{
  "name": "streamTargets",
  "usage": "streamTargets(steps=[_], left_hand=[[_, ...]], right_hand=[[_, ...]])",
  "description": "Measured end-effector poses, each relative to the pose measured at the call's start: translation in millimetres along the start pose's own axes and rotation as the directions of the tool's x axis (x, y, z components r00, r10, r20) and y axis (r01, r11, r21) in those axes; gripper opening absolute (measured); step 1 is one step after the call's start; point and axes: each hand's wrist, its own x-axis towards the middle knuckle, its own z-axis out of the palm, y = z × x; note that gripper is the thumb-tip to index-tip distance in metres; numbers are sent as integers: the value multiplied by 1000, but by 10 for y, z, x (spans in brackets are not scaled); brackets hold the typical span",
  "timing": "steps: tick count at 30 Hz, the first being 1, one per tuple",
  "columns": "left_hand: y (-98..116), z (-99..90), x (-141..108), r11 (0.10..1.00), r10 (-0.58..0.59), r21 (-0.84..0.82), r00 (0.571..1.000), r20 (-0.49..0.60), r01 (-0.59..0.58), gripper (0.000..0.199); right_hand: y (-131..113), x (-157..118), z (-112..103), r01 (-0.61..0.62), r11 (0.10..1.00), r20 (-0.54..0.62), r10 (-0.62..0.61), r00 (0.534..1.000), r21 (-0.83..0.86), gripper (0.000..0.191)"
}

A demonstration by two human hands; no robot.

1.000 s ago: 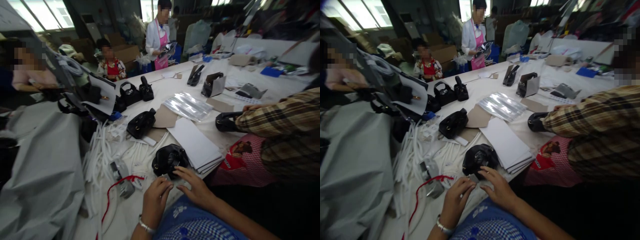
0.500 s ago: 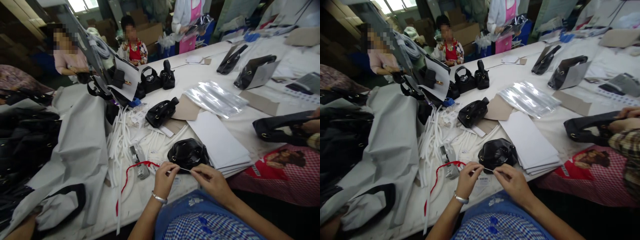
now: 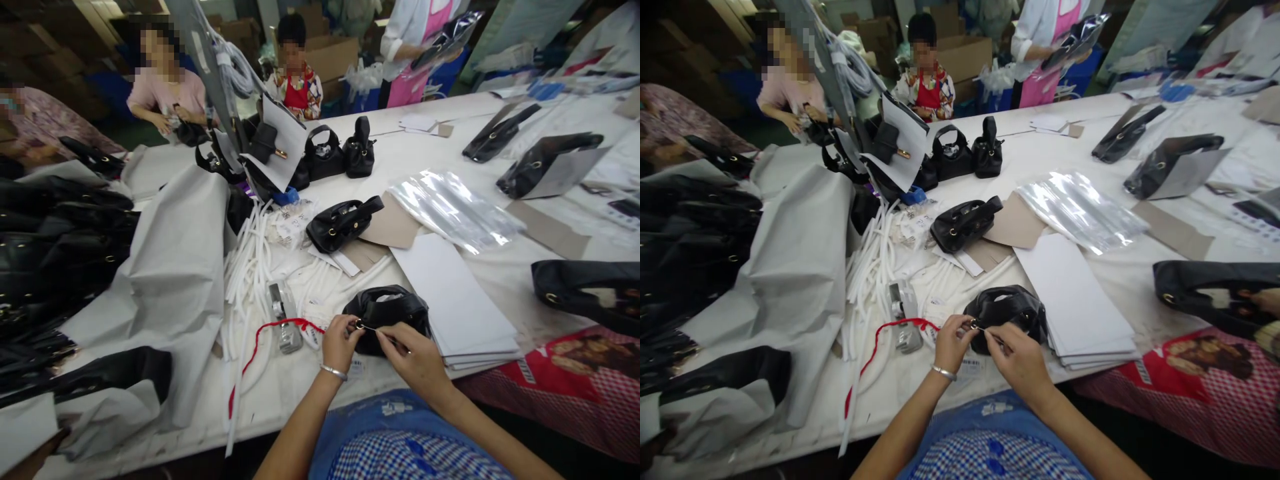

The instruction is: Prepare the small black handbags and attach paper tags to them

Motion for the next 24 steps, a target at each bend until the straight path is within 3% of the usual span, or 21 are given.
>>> streamTargets(steps=[6,10,13,16,19,22,24], left_hand=[[-42,21,-18,991,-37,-132,999,-1,37,23],[-69,35,15,995,-10,-99,1000,-20,8,24],[-94,51,52,999,0,-46,999,-49,-2,14],[-124,47,57,999,6,-44,999,-41,-8,9],[-150,-16,-2,998,-6,-67,1000,-8,5,10],[-154,-106,-111,974,-142,-171,988,58,150,11],[-136,-139,-188,885,-324,-294,931,169,361,18]], right_hand=[[74,19,168,26,993,52,-20,998,-115,18],[134,39,284,10,985,98,7,995,-171,20],[184,58,346,-30,993,106,42,993,-114,22],[257,60,370,-146,989,127,141,982,31,24],[366,20,355,-382,897,278,317,907,224,29],[476,-70,302,-476,810,412,326,851,342,35],[517,-141,251,-448,824,442,278,853,346,35]])
